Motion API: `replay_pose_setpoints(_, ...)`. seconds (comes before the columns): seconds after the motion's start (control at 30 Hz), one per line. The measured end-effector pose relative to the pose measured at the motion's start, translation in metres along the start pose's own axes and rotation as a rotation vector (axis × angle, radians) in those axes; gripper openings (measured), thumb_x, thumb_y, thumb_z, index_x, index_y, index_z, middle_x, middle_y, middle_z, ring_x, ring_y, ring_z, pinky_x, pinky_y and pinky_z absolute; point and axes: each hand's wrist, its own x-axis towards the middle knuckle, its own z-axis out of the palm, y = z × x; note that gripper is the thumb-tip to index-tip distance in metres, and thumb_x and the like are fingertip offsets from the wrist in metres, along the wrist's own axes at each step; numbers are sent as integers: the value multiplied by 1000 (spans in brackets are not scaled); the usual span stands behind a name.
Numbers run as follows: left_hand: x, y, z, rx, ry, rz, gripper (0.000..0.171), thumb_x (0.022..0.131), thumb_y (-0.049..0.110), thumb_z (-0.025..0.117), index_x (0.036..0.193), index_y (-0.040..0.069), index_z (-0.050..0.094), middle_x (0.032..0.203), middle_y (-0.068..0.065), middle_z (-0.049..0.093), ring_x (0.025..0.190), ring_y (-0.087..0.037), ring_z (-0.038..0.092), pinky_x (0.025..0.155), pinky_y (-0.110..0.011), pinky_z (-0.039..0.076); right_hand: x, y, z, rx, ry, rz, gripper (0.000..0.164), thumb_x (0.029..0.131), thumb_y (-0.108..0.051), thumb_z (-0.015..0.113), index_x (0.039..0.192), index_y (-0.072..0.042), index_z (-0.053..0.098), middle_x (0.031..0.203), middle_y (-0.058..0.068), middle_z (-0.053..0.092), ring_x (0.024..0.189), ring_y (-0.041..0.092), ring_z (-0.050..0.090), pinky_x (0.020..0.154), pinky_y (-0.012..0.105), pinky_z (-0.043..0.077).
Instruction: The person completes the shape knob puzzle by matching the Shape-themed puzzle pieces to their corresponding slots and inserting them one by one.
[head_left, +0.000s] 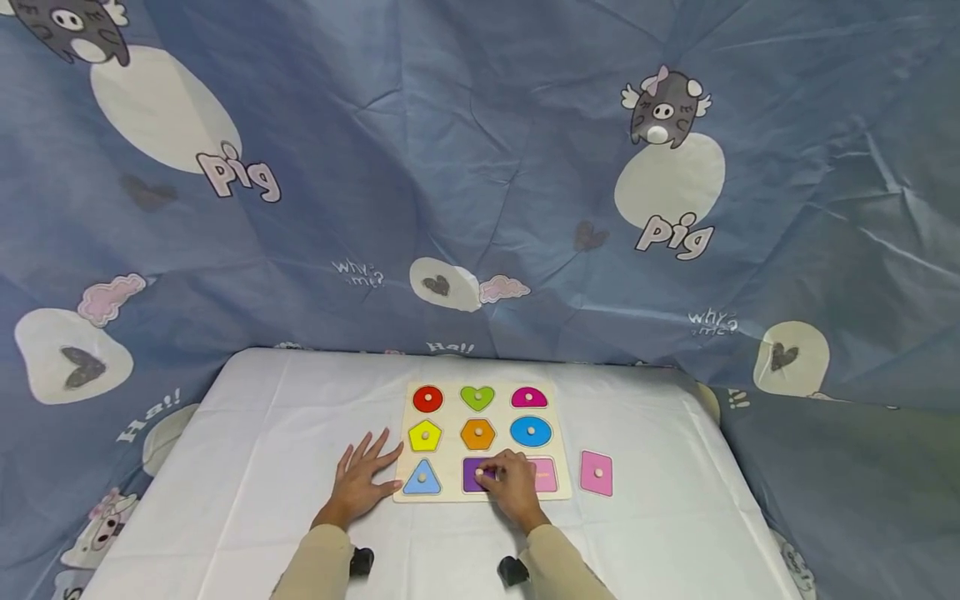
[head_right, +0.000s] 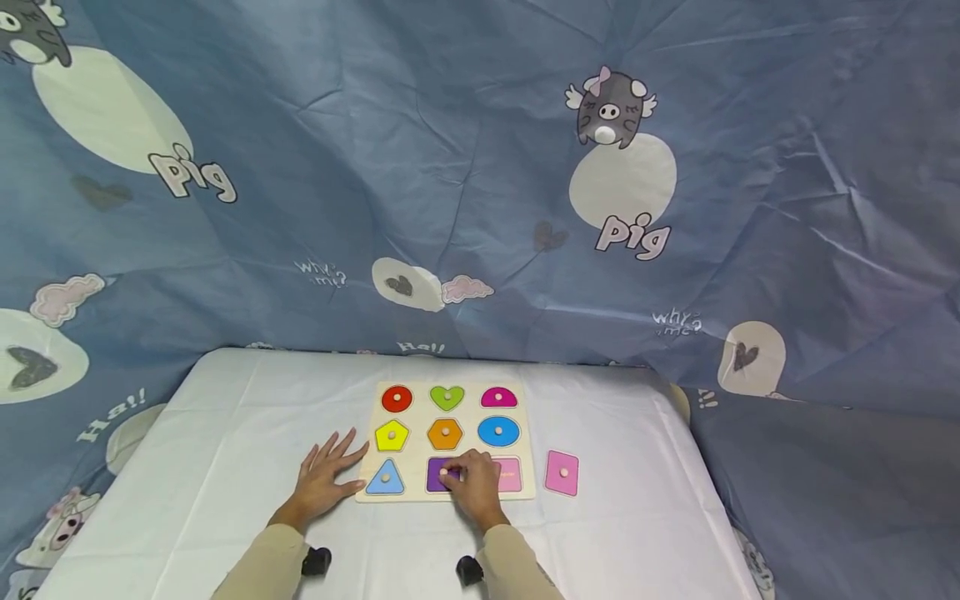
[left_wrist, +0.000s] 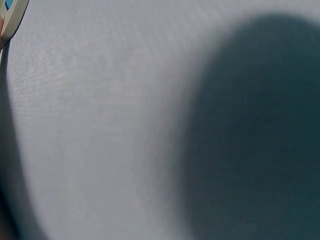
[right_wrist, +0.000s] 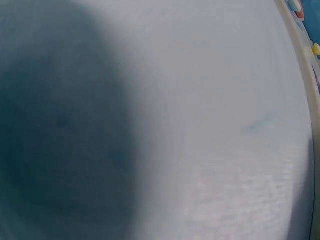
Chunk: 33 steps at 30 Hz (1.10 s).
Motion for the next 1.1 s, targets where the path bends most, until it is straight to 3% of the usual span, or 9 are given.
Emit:
replay_pose_setpoints(0.27, 3, -1, 1, 8, 18, 4, 65, 81, 29, 74, 140, 16, 51, 157, -11, 27, 146, -37, 11, 115, -56, 0, 3, 1, -16, 169, -71, 78, 14, 81, -17, 77, 93, -11, 74, 87, -3, 63, 81, 11, 53, 73, 23, 47)
replay_pose_setpoints(0.4, 3, -5, 2, 11, 7, 7, 65, 81, 29, 74, 141, 17, 50, 157, -11, 27, 146, -36, 10, 115, -56, -1, -1, 10, -28, 241, -53, 98, 17, 82, -12, 76, 97, -7, 72, 87, 0, 62, 79, 11, 54, 70, 20, 49)
replay_pose_setpoints(0.6, 2, -6, 4, 11, 21, 6, 65, 80, 29, 74, 140, 17, 51, 157, -11, 28, 145, -36, 12, 115, -56, 0, -7, 31, -51, 276, 97, 117, 17, 80, -9, 78, 96, -6, 72, 83, 2, 62, 74, 10, 53, 65, 18, 48)
replay_pose_setpoints(0.7, 1, -5, 3, 10, 17, 6, 65, 80, 28, 74, 140, 17, 51, 157, -11, 27, 146, -36, 11, 115, -56, 0, -10, 42, -66, 234, 199, 153, 17, 79, -8, 79, 94, -5, 73, 78, 1, 58, 70, 9, 48, 60, 19, 42)
replay_pose_setpoints(0.9, 1, -4, 2, 7, 1, -2, 66, 81, 29, 74, 141, 16, 50, 157, -11, 26, 146, -36, 10, 115, -56, 0, -19, 65, -91, 122, 394, 294, 17, 78, -5, 79, 93, 0, 72, 77, 5, 57, 65, 7, 47, 54, 17, 40)
replay_pose_setpoints(1.1, 2, -2, 2, -2, -6, -6, 66, 80, 30, 74, 141, 16, 50, 158, -10, 25, 146, -36, 10, 115, -55, -1, -31, 81, -107, 29, 444, 447, 24, 80, -8, 77, 101, 3, 70, 82, 10, 57, 73, 16, 47, 57, 19, 37)
